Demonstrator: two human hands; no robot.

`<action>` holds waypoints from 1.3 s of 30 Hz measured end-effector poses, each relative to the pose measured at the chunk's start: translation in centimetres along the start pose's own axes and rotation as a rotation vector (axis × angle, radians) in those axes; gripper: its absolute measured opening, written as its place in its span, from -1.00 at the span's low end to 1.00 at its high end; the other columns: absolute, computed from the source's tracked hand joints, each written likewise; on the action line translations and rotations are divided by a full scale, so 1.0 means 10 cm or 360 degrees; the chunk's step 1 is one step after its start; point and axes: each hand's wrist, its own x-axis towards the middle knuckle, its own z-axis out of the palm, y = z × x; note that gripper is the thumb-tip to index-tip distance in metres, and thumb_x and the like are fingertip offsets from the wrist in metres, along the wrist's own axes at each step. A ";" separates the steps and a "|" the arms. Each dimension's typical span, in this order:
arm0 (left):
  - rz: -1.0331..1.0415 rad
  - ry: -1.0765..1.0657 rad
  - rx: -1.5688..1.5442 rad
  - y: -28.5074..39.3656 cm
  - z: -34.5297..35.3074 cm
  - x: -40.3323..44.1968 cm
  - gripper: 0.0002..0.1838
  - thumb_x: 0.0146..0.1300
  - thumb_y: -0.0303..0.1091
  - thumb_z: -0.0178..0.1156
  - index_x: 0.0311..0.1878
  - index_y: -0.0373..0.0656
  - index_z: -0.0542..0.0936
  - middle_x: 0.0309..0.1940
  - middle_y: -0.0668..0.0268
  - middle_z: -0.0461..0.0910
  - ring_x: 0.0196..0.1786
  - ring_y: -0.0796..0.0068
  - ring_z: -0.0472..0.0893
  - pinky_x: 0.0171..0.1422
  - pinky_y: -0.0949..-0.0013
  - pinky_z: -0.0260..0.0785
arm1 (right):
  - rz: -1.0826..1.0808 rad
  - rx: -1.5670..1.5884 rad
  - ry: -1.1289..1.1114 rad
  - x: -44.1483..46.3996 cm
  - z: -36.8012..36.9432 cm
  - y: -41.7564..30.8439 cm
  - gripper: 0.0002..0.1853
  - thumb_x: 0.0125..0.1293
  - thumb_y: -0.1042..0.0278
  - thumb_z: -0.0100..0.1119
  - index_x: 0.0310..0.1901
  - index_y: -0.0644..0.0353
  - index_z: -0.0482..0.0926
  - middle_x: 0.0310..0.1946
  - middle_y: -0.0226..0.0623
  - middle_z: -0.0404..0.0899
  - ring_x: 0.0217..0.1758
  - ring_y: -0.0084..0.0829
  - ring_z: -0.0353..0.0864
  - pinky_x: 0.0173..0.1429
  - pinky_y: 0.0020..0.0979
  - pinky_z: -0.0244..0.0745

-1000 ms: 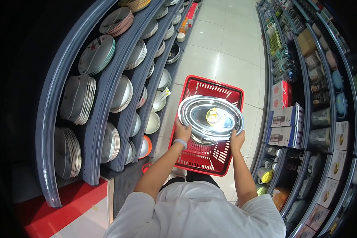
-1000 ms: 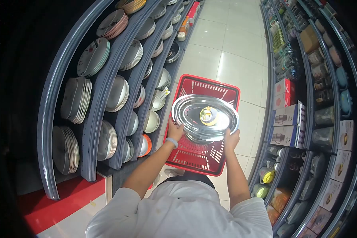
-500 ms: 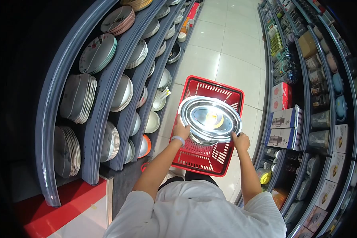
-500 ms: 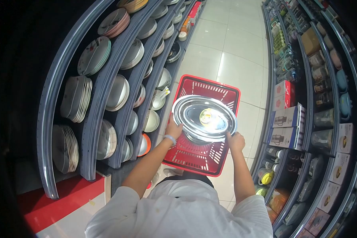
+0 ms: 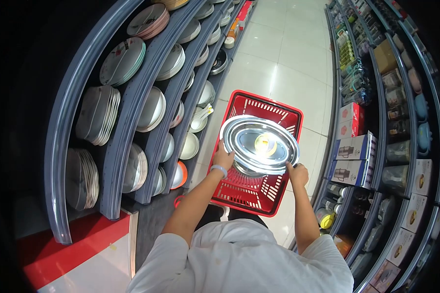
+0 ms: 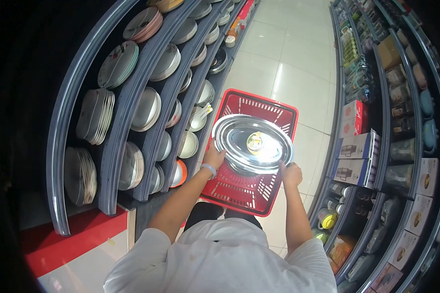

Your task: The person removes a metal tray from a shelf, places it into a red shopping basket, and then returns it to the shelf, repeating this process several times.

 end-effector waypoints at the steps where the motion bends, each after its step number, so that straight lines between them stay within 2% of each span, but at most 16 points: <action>1: 0.0007 -0.0006 -0.0005 0.00 -0.01 0.00 -0.25 0.04 -0.30 0.20 0.29 -0.08 0.07 -0.10 -0.16 0.49 -0.05 -0.20 0.47 0.06 0.00 0.30 | -0.0004 0.0029 0.0018 -0.01 -0.01 -0.01 -0.44 -0.04 -0.20 0.18 -0.45 0.29 0.61 -0.46 0.03 0.59 -0.30 -0.03 0.60 -0.20 -0.14 0.47; 4: -0.0002 -0.0057 0.0007 0.04 -0.05 -0.01 -0.24 0.04 -0.30 0.20 0.29 -0.10 0.06 -0.07 -0.15 0.48 -0.04 -0.19 0.47 0.07 0.02 0.30 | -0.0014 0.0109 0.0132 -0.03 0.00 0.04 -0.46 -0.03 -0.16 0.21 -0.52 0.32 0.56 -0.51 0.01 0.58 -0.45 -0.14 0.62 -0.32 -0.22 0.50; 7: 0.0023 -0.0032 -0.0028 -0.03 -0.02 0.00 -0.25 0.01 -0.27 0.23 0.26 -0.11 0.09 -0.07 -0.17 0.47 -0.02 -0.17 0.47 0.08 0.04 0.30 | -0.0010 0.0432 0.0138 0.08 0.19 0.21 -0.57 0.02 0.01 0.27 -0.59 0.30 0.49 -0.61 -0.11 0.56 -0.66 -0.35 0.55 -0.55 -0.37 0.45; 10: 0.0012 -0.0060 -0.0057 0.00 -0.07 0.00 -0.25 -0.01 -0.27 0.25 0.25 -0.12 0.11 -0.10 -0.17 0.48 -0.03 -0.15 0.48 0.08 0.05 0.30 | 0.0057 0.1373 0.0017 0.02 0.20 0.21 -0.68 0.05 0.19 0.30 -0.59 0.25 0.45 -0.69 -0.28 0.48 -0.78 -0.54 0.41 -0.68 -0.54 0.34; 11: 0.0026 -0.0079 -0.0068 0.00 -0.08 0.01 -0.25 -0.01 -0.27 0.25 0.25 -0.12 0.11 -0.10 -0.17 0.49 -0.03 -0.14 0.48 0.08 0.06 0.30 | 0.0102 0.1525 -0.0053 0.01 0.19 0.19 -0.80 0.10 0.30 0.24 -0.48 0.24 0.48 -0.65 -0.36 0.48 -0.72 -0.56 0.42 -0.68 -0.58 0.33; 13: 0.0059 -0.0115 -0.0100 -0.02 -0.09 0.02 -0.25 -0.02 -0.28 0.25 0.24 -0.15 0.14 -0.13 -0.15 0.51 -0.04 -0.11 0.49 0.08 0.08 0.32 | 0.0080 0.1815 -0.0100 -0.01 0.20 0.16 -0.83 0.13 0.33 0.20 -0.40 0.25 0.48 -0.59 -0.35 0.50 -0.68 -0.58 0.45 -0.66 -0.59 0.35; 14: 0.0064 -0.0118 -0.0136 -0.08 -0.06 0.04 -0.26 -0.01 -0.30 0.26 0.24 -0.17 0.15 -0.21 -0.08 0.53 -0.15 0.01 0.54 -0.05 0.15 0.37 | 0.0073 0.1959 -0.0127 -0.03 0.20 0.16 -0.84 0.15 0.34 0.18 -0.36 0.25 0.48 -0.56 -0.35 0.52 -0.66 -0.58 0.46 -0.66 -0.60 0.35; 15: 0.0071 -0.0119 -0.0172 -0.22 0.05 0.13 -0.27 0.00 -0.33 0.27 0.24 -0.19 0.15 -0.30 -0.01 0.56 -0.26 0.12 0.59 -0.18 0.22 0.43 | 0.0059 0.1916 -0.0191 -0.04 0.16 0.17 -0.86 0.18 0.37 0.14 -0.28 0.24 0.47 -0.50 -0.36 0.54 -0.59 -0.61 0.49 -0.63 -0.63 0.36; 16: 0.0080 -0.0119 -0.0208 -0.26 0.08 0.17 -0.27 0.01 -0.35 0.28 0.24 -0.20 0.16 -0.38 0.06 0.59 -0.37 0.24 0.64 -0.30 0.28 0.48 | 0.0014 0.1977 -0.0212 -0.06 0.15 0.16 -0.86 0.18 0.37 0.14 -0.28 0.23 0.47 -0.50 -0.37 0.54 -0.59 -0.62 0.48 -0.63 -0.64 0.36; 18: 0.0083 -0.0164 -0.0310 -0.31 0.09 0.20 -0.35 0.05 -0.42 0.25 0.20 -0.28 0.20 -0.48 0.15 0.57 -0.53 0.42 0.61 -0.50 0.40 0.47 | -0.0073 0.2099 -0.0253 -0.09 0.12 0.15 -0.86 0.18 0.36 0.14 -0.27 0.22 0.48 -0.50 -0.39 0.54 -0.60 -0.63 0.48 -0.61 -0.65 0.35; 23: -0.0176 -0.0378 -0.0805 -0.01 -0.21 0.02 -0.52 0.08 -0.45 0.22 0.04 -0.40 0.29 -0.48 0.14 0.55 -0.53 0.40 0.60 -0.51 0.42 0.50 | -0.0143 0.2113 -0.0268 -0.11 0.16 0.22 -0.86 0.19 0.36 0.14 -0.26 0.21 0.48 -0.48 -0.42 0.54 -0.56 -0.65 0.47 -0.56 -0.66 0.33; 30: -0.0238 -0.0414 -0.1217 0.09 -0.32 -0.13 -0.67 0.11 -0.42 0.19 -0.12 -0.34 0.34 -0.42 0.13 0.54 -0.54 0.44 0.57 -0.52 0.45 0.47 | -0.0260 0.2035 -0.0068 -0.19 -0.10 0.19 -0.90 0.20 0.33 0.14 -0.30 0.12 0.49 -0.49 -0.51 0.51 -0.55 -0.70 0.42 -0.54 -0.68 0.24; 34: -0.0001 -0.0426 -0.1408 0.36 -0.71 -0.43 -0.71 0.16 -0.40 0.16 -0.15 -0.29 0.30 -0.45 0.16 0.53 -0.52 0.44 0.59 -0.53 0.47 0.47 | -0.0390 0.2032 -0.0017 -0.21 -0.55 -0.01 -0.90 0.21 0.34 0.13 -0.30 0.14 0.47 -0.52 -0.52 0.50 -0.56 -0.71 0.42 -0.56 -0.68 0.25; 36: 0.0161 -0.0441 -0.1516 0.50 -0.94 -0.56 -0.72 0.21 -0.39 0.13 -0.13 -0.25 0.26 -0.46 0.21 0.53 -0.50 0.48 0.59 -0.52 0.51 0.48 | -0.0585 0.2103 -0.0056 -0.17 -0.80 -0.17 -0.92 0.23 0.37 0.11 -0.30 0.15 0.47 -0.48 -0.48 0.50 -0.49 -0.70 0.43 -0.47 -0.64 0.31; 38: 0.0265 -0.0314 -0.1508 0.74 -1.29 -0.77 -0.70 0.23 -0.39 0.12 -0.04 -0.22 0.30 -0.40 0.23 0.55 -0.48 0.51 0.58 -0.46 0.51 0.47 | -0.0828 0.2250 0.0047 -0.19 -1.10 -0.53 -0.90 0.25 0.37 0.08 -0.30 0.19 0.45 -0.42 -0.44 0.50 -0.41 -0.68 0.43 -0.34 -0.60 0.34; 39: 0.0391 -0.0242 -0.1528 0.81 -1.43 -0.83 -0.72 0.23 -0.37 0.12 -0.09 -0.23 0.27 -0.45 0.23 0.54 -0.49 0.52 0.58 -0.48 0.53 0.47 | -0.0889 0.2180 0.0050 -0.16 -1.25 -0.68 -0.89 0.25 0.36 0.07 -0.30 0.21 0.45 -0.40 -0.43 0.50 -0.38 -0.67 0.43 -0.28 -0.59 0.34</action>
